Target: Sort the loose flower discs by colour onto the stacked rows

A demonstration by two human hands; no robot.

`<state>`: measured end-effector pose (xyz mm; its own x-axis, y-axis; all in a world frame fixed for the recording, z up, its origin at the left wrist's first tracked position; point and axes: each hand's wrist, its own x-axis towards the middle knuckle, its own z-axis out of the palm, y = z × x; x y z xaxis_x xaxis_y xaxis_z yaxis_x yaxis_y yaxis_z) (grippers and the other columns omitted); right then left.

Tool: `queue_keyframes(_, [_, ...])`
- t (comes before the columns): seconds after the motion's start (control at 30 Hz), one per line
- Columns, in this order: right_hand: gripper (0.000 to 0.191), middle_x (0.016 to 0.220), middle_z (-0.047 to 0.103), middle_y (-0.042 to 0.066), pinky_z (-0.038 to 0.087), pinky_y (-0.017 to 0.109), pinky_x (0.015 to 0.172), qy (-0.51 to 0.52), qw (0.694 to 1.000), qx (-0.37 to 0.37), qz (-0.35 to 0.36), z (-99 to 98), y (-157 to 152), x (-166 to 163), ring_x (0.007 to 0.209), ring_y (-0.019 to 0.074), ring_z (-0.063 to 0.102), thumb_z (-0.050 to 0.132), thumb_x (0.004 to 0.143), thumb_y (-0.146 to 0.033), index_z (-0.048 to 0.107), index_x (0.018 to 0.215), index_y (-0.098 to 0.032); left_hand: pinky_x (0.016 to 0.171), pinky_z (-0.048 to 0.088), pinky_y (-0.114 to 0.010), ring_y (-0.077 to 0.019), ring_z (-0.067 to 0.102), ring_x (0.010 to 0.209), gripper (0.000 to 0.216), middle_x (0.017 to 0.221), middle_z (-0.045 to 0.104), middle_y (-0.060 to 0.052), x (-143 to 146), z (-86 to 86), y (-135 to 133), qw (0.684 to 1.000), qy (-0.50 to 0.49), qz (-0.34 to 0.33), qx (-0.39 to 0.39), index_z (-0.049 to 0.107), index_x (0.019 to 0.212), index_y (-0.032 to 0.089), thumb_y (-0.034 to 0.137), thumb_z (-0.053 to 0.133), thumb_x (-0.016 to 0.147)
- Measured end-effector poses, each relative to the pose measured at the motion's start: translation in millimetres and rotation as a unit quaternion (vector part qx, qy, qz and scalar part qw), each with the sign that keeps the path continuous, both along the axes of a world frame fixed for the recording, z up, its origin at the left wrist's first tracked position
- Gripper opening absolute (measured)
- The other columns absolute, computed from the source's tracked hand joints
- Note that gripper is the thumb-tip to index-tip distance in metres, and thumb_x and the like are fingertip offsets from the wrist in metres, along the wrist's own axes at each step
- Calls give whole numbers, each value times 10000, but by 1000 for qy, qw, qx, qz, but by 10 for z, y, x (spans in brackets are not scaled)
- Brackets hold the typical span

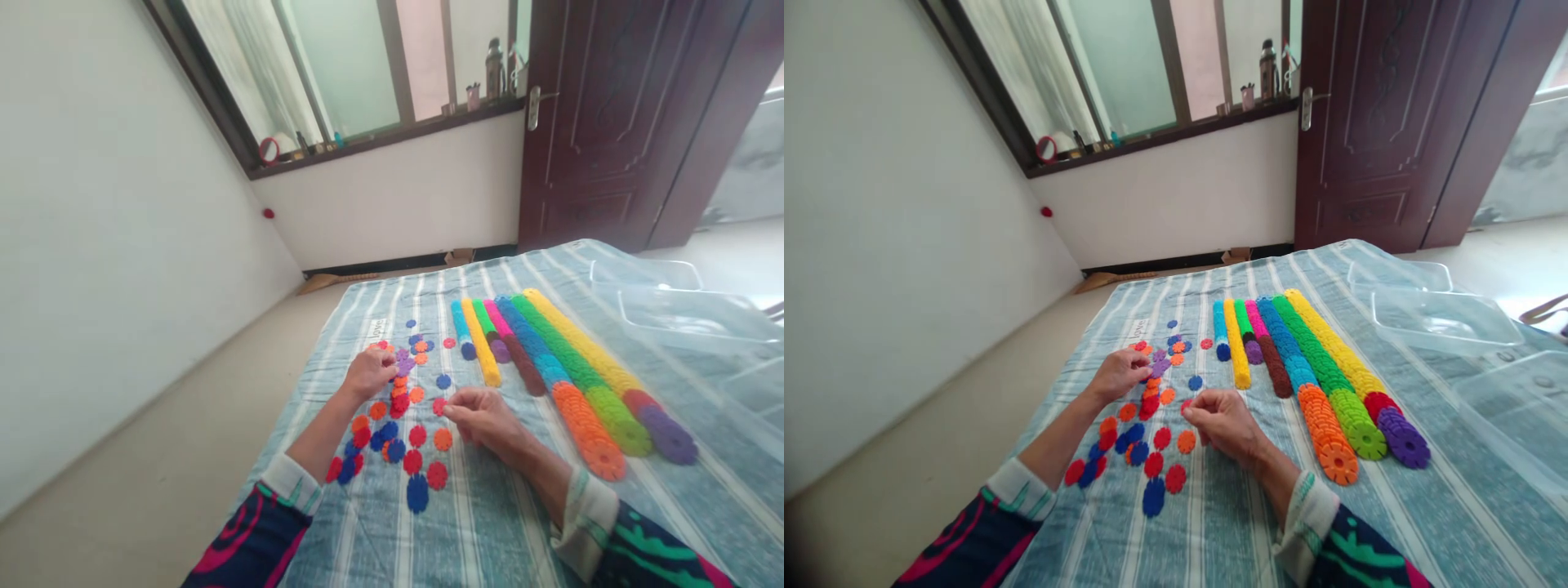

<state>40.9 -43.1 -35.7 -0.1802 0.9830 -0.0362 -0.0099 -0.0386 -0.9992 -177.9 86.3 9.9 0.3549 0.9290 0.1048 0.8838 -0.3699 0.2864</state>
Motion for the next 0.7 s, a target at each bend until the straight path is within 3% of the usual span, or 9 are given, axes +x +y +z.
queue_keyframes(0.17, [252,447,523,-46,268,198,393,3,1000,-2,9,-22,10,8,374,69,400,635,789,-398,638,701,-162,658,393,-263,-187,602,765,180,815,642,-40,120,-15,-56,992,123,11,9,737,770,197,337,623,766])
queue_keyframes(0.3, [230,455,530,-49,271,194,396,14,1000,-4,23,-27,18,16,380,66,404,634,781,-383,645,720,-161,659,389,-268,-198,606,782,145,832,649,-43,170,-18,-40,992,124,16,-2,739,787,201,292,641,731])
queue_keyframes(0.47, [250,452,529,-54,252,193,402,43,998,-8,36,19,21,50,378,58,397,668,768,-402,639,702,-163,632,386,-251,-149,563,667,47,693,616,1,158,-27,-1,1000,11,19,-11,656,638,176,221,650,650])
queue_keyframes(0.57, [293,440,524,-53,239,193,399,68,997,-12,43,53,25,73,370,54,386,665,781,-425,615,657,-165,609,393,-246,-129,526,597,144,569,556,28,186,-16,-20,993,-106,-7,-50,586,550,177,259,638,657])
queue_keyframes(0.7, [339,443,538,-43,246,191,391,60,997,-6,50,57,48,87,360,53,394,636,821,-428,575,612,-169,597,410,-255,-125,523,566,162,576,596,29,416,40,-92,971,-220,-36,-84,663,649,168,324,639,684])
